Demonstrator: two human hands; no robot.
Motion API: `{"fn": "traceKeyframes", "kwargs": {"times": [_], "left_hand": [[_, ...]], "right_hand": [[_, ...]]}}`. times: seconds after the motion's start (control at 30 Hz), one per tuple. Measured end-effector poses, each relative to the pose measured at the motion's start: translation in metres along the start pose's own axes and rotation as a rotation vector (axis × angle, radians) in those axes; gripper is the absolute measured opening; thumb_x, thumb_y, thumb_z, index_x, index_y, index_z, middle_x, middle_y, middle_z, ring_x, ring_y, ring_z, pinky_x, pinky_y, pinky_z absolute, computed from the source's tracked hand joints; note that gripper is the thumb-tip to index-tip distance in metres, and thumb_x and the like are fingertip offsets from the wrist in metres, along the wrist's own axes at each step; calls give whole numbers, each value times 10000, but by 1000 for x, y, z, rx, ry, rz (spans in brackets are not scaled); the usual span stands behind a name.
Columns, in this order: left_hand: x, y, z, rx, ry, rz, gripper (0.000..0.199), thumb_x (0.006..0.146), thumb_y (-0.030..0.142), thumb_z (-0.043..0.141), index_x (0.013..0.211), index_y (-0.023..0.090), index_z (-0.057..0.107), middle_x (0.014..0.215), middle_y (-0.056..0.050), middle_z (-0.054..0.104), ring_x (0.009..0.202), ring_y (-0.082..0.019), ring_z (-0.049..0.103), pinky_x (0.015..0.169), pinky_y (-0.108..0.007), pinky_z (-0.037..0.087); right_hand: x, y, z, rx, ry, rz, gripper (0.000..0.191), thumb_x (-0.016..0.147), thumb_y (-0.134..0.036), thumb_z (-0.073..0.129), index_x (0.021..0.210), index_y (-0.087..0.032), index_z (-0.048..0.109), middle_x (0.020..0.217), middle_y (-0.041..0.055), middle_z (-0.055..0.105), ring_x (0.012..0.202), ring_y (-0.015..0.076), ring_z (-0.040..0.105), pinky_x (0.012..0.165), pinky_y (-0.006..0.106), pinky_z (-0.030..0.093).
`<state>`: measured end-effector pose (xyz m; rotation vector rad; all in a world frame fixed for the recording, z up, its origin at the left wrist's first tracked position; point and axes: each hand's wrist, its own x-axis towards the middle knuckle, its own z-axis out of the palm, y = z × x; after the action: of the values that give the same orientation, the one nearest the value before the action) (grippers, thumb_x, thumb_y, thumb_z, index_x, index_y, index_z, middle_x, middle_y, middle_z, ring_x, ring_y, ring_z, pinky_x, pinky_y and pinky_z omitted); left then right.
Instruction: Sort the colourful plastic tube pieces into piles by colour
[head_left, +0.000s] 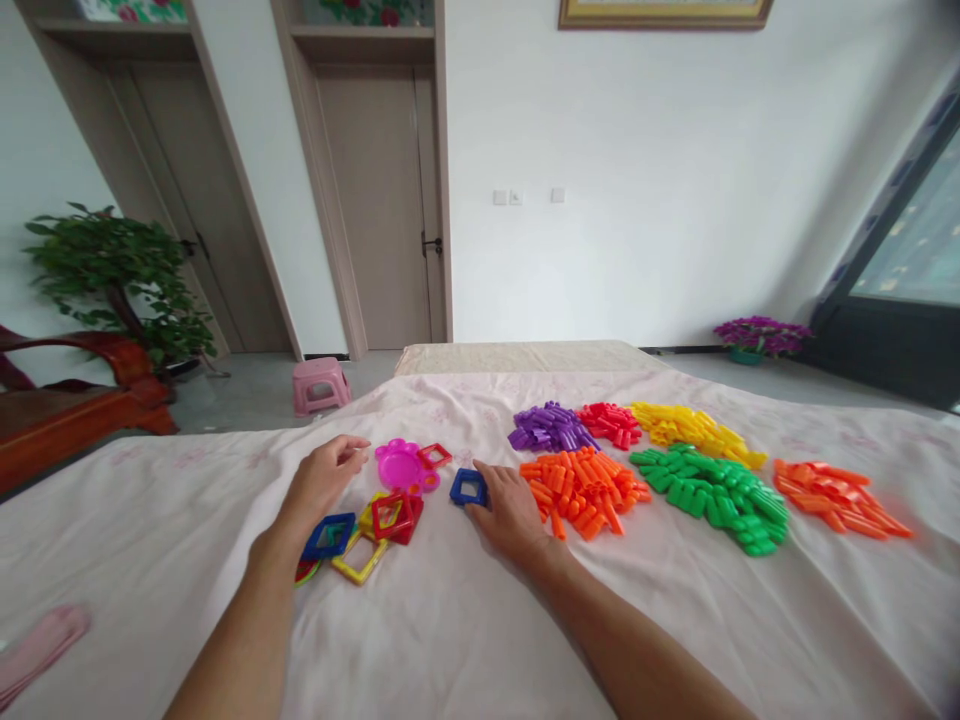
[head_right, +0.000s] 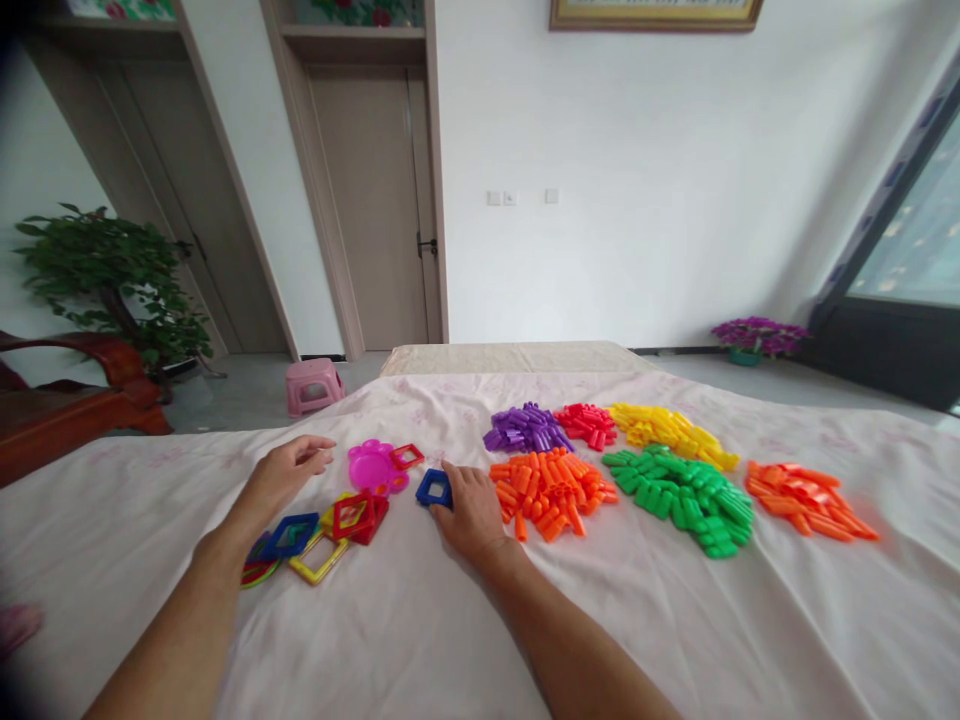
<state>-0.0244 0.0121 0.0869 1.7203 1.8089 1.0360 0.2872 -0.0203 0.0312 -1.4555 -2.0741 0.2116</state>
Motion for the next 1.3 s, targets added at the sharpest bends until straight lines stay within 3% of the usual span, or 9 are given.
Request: {"fn": "traceKeyframes", "kwargs": {"times": [0.13, 0.27, 0.43, 0.6, 0.93, 1.13, 1.3], "left_hand": [[-2, -21, -30, -16, -136, -73, 565, 691, 515, 666, 1112, 138, 676, 981, -94, 738, 942, -275, 694, 849, -363, 529], [-13, -30, -47, -41, -342, -100, 610, 565, 474, 760, 1077, 156, 670, 1154, -124, 711, 1143, -311, 637, 971, -382, 505], [-18, -39, -49, 34, -599, -161, 694, 549, 351, 778, 1207, 203, 613, 1377, -114, 612, 1322, -289, 527, 1072, -357, 440], [-15, -44, -44, 97, -717, -155, 771, 520, 316, 793, 1254, 221, 577, 1380, -83, 604, 1322, -270, 520, 1077, -331, 425], [-26, -7, -34, 625, -670, -142, 703, 527, 212, 718, 1220, 261, 610, 1254, -68, 595, 1054, -265, 620, 835, -314, 509], [-27, -9, -33, 577, -578, -176, 602, 543, 188, 652, 1140, 255, 628, 1080, -43, 677, 953, -247, 647, 731, -287, 501], [-26, -15, -33, 471, -516, -159, 559, 475, 187, 655, 1031, 251, 676, 1005, -56, 684, 890, -279, 652, 704, -324, 503]], "right_hand": [[0, 0, 0, -19, -17, -27, 556, 839, -312, 653, 1373, -184, 568, 1311, 116, 637, 1200, 287, 543, 1034, 394, 392], [1, 2, 2, -22, -27, -43, 514, 846, -316, 648, 1346, -210, 590, 1334, 109, 624, 1214, 288, 539, 1035, 401, 390], [3, 8, 6, -13, -67, -49, 536, 860, -311, 628, 1382, -213, 555, 1324, 122, 622, 1206, 286, 548, 1024, 408, 398], [6, 10, 7, -36, -76, -42, 557, 859, -301, 628, 1397, -186, 541, 1300, 140, 614, 1179, 278, 549, 1013, 384, 404], [6, 5, 4, -37, -109, -36, 646, 853, -363, 645, 1456, -197, 481, 1392, 126, 578, 1252, 299, 511, 1061, 411, 373], [6, 7, 6, -19, -125, -36, 604, 883, -361, 613, 1451, -201, 481, 1360, 128, 593, 1241, 287, 520, 1044, 402, 379], [7, 4, 4, -16, -113, -6, 634, 852, -327, 631, 1455, -201, 481, 1340, 126, 602, 1224, 290, 530, 1033, 404, 395]]}}
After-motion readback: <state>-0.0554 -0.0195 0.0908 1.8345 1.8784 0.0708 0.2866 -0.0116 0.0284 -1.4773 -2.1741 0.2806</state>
